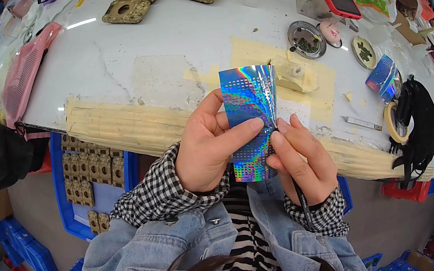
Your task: Applying small stickers from a holographic sheet onto toy components using a precision tool.
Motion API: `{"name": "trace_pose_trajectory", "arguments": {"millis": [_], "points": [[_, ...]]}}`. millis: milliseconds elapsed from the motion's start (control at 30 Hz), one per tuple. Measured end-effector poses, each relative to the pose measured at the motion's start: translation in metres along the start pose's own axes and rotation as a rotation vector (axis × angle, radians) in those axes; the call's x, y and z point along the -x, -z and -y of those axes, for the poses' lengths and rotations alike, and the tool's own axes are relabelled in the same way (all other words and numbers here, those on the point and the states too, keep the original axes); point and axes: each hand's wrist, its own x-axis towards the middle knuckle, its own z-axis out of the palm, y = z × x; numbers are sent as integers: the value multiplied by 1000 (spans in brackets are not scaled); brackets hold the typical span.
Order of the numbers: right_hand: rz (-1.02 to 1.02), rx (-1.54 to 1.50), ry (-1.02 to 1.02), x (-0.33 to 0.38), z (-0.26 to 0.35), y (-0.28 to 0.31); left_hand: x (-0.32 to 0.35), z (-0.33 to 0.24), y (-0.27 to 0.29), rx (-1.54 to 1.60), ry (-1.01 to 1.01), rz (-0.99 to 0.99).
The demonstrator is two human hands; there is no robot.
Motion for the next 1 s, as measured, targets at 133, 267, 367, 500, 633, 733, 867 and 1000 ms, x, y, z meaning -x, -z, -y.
{"name": "trace_pose_trajectory", "arguments": {"millis": [133,267,367,500,633,733,867,1000], "points": [[-4,-14,-11,0,0,0,0,0,1,5,6,5],[6,-19,-10,1,0,0,0,0,0,18,8,4],[13,-22,-18,0,1,1,-1,-1,0,17,8,8],[14,-30,-26,0,0,-1,0,1,2,-14,-8,0],[19,-32,-28,0,0,0,-1,1,1,-9,-10,6],[23,-35,-22,0,0,1,-1,0,1,-3,-9,7],[3,-39,-8,1,-2,0,-1,1,1,-1,-6,8],[5,-70,-17,3,-3,0,-1,2,2,-9,-17,6]]}}
